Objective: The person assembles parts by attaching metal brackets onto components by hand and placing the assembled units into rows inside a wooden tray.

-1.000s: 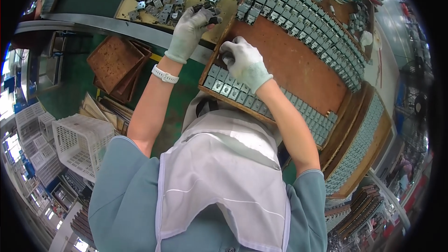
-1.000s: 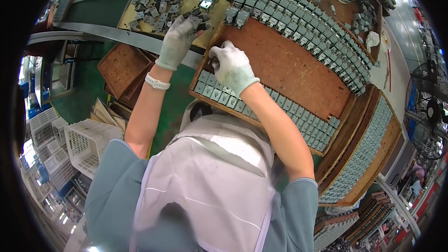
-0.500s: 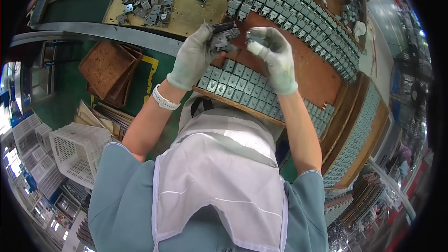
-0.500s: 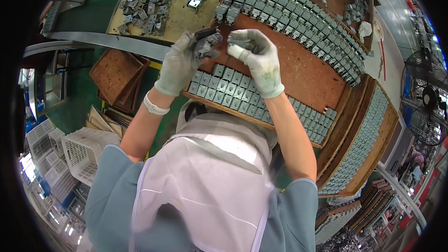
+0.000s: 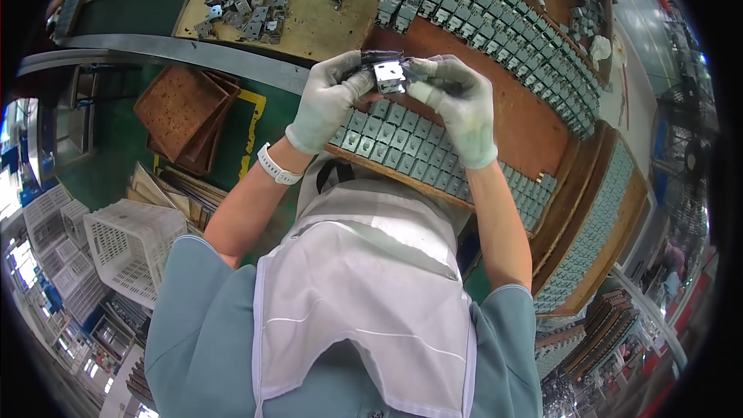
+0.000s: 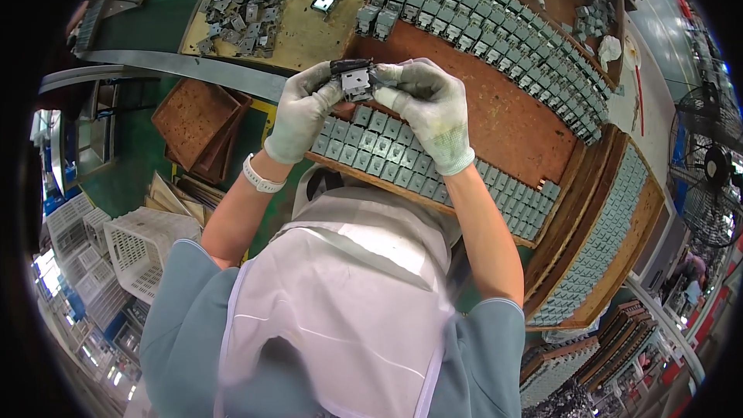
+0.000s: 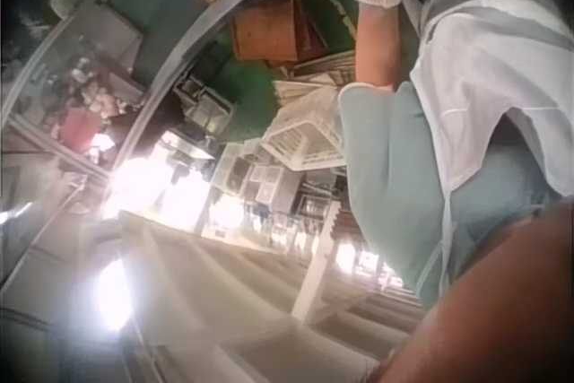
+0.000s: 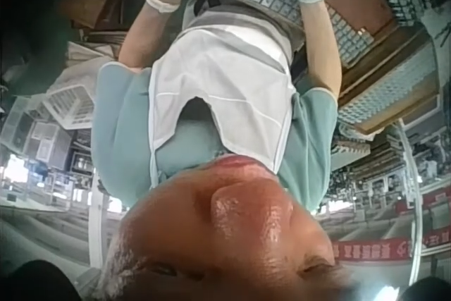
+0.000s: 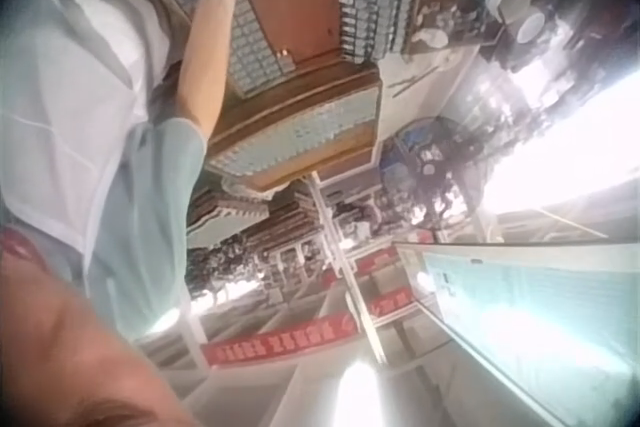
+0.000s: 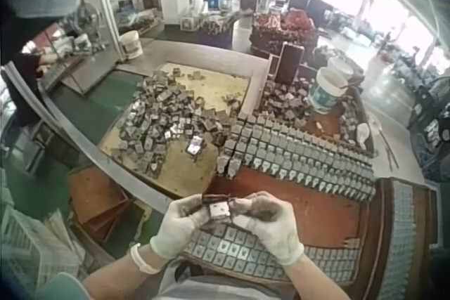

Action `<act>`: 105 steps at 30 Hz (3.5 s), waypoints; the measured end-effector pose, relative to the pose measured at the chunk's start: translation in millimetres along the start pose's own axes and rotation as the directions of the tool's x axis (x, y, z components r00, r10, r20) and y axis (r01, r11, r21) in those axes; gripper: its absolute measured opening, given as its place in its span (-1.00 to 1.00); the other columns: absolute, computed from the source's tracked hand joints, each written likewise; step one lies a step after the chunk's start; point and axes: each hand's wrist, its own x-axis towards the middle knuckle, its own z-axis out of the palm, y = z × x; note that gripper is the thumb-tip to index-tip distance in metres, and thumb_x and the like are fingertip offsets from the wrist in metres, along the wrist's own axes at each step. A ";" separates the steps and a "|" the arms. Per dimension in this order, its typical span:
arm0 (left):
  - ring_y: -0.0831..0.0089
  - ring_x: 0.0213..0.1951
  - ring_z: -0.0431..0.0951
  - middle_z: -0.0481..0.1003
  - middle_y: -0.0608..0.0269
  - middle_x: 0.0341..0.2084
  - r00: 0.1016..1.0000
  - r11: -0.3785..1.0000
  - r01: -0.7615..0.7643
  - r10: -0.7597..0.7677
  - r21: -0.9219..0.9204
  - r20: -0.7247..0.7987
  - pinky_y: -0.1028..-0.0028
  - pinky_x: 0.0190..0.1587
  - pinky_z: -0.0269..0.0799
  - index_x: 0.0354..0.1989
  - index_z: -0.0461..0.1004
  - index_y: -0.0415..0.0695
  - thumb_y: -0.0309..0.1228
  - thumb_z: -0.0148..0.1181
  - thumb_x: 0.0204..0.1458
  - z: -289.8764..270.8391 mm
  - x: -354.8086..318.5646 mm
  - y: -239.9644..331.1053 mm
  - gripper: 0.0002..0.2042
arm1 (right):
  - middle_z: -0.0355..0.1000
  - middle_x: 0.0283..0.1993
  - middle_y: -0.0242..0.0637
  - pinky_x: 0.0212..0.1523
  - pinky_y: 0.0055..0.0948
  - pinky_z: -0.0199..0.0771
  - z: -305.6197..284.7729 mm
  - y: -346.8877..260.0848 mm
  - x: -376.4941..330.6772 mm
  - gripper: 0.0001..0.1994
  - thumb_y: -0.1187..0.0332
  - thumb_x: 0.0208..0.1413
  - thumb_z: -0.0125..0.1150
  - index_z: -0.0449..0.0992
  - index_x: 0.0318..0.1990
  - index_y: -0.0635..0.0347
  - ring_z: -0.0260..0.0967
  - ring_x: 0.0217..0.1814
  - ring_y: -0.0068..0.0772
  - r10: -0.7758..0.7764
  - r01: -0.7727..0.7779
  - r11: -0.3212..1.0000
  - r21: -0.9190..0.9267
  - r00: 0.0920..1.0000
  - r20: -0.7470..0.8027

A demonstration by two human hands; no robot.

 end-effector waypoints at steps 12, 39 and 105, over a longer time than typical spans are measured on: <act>0.51 -0.18 0.58 0.57 0.15 -0.16 1.000 0.997 -0.009 0.007 0.082 0.021 0.52 -0.13 0.62 0.02 0.50 -0.41 -0.63 0.04 0.23 6.4 -5.6 -2.7 -0.77 | 0.56 -0.26 -0.36 -0.19 -0.60 0.43 -4.9 6.4 -14.2 -0.77 0.59 -0.02 0.41 0.62 -0.16 0.38 0.40 -0.26 -0.67 0.047 -0.042 0.979 -0.201 0.999 0.019; 0.53 -0.09 0.53 0.58 0.15 -0.11 0.970 0.834 -0.235 0.235 0.499 0.063 0.55 -0.01 0.46 0.18 0.44 -0.30 -0.66 0.03 0.14 7.8 18.1 7.9 -0.61 | 0.60 -0.22 -0.24 -0.17 -0.43 0.55 4.5 29.8 25.3 -0.41 0.30 -0.13 0.54 0.45 0.10 0.23 0.54 -0.26 -0.44 -0.239 0.071 0.877 -0.475 0.923 -0.302; 0.52 -0.13 0.56 0.53 0.15 -0.08 0.992 0.997 -0.034 0.025 0.065 0.127 0.53 -0.10 0.62 0.17 0.38 -0.42 -0.56 0.00 0.29 -3.9 4.6 3.0 -0.68 | 0.56 -0.21 -0.35 -0.15 -0.58 0.44 -5.7 6.8 10.2 -0.75 0.59 -0.02 0.39 0.62 -0.13 0.42 0.41 -0.22 -0.65 0.003 0.004 0.992 -0.129 0.998 0.058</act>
